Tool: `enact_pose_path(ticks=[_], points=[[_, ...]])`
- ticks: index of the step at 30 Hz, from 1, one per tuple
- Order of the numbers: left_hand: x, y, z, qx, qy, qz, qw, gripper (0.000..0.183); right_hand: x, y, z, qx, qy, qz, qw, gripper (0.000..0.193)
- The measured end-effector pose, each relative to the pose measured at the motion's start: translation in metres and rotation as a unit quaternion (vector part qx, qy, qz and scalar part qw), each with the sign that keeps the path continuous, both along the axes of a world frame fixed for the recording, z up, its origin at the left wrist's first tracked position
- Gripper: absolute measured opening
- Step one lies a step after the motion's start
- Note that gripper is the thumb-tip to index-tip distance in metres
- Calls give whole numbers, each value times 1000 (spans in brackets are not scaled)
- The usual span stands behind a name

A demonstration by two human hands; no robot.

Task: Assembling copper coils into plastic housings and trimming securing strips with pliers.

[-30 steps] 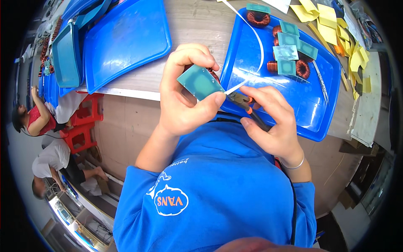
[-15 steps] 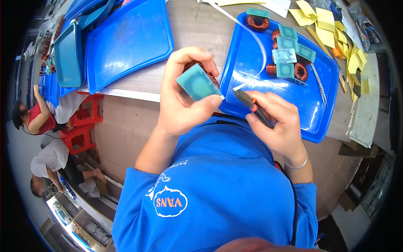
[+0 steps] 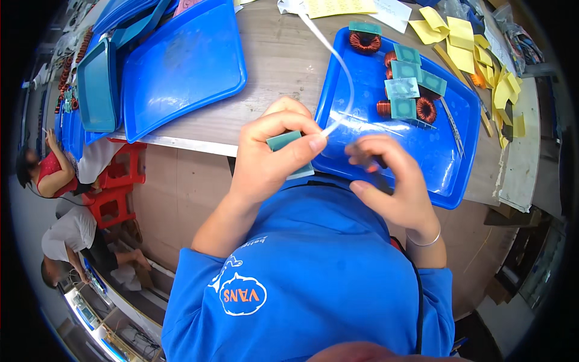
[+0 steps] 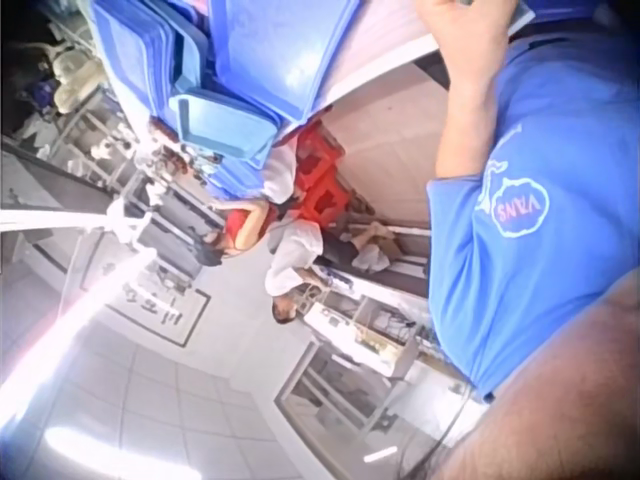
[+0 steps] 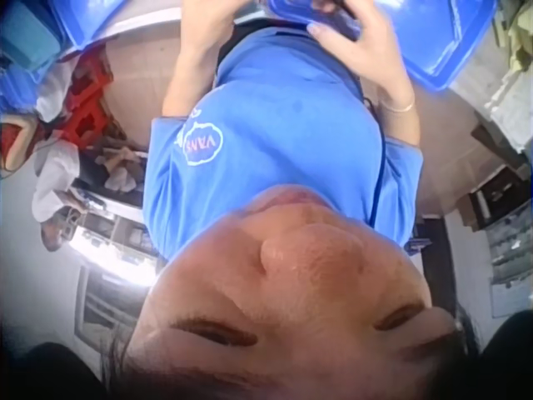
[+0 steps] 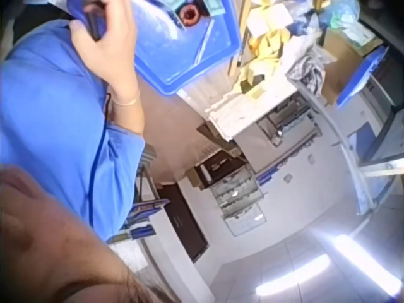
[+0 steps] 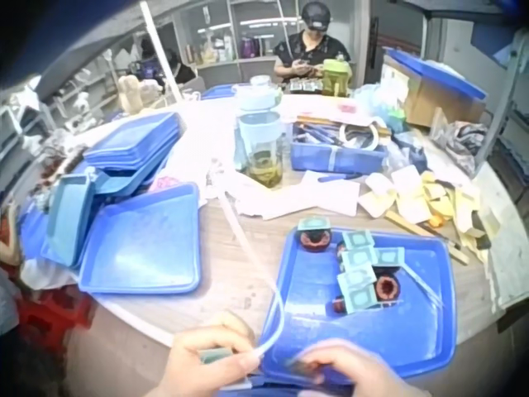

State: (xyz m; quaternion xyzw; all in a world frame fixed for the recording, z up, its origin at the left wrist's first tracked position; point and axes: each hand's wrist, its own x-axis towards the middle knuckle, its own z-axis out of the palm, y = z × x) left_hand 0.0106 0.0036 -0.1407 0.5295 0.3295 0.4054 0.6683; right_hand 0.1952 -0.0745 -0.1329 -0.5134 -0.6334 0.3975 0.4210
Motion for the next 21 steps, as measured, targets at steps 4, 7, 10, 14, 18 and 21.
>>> enact_pose_path(ticks=[4,7,10,14,18,21], points=[[4,-7,1,9,6,-101,995,6,-1,10,4,-5,314,-42,949,34],[7,-10,-1,19,2,-125,992,5,-1,15,11,16,292,-52,955,30],[6,-11,-3,49,8,-168,985,29,2,16,11,57,268,-78,959,30],[7,-16,2,9,-4,-137,991,90,5,18,14,28,375,-118,919,33],[6,-17,-1,20,49,-110,993,65,2,21,15,-21,342,-115,932,39],[1,-7,2,166,61,-150,973,66,-1,22,17,-19,329,-110,938,40]])
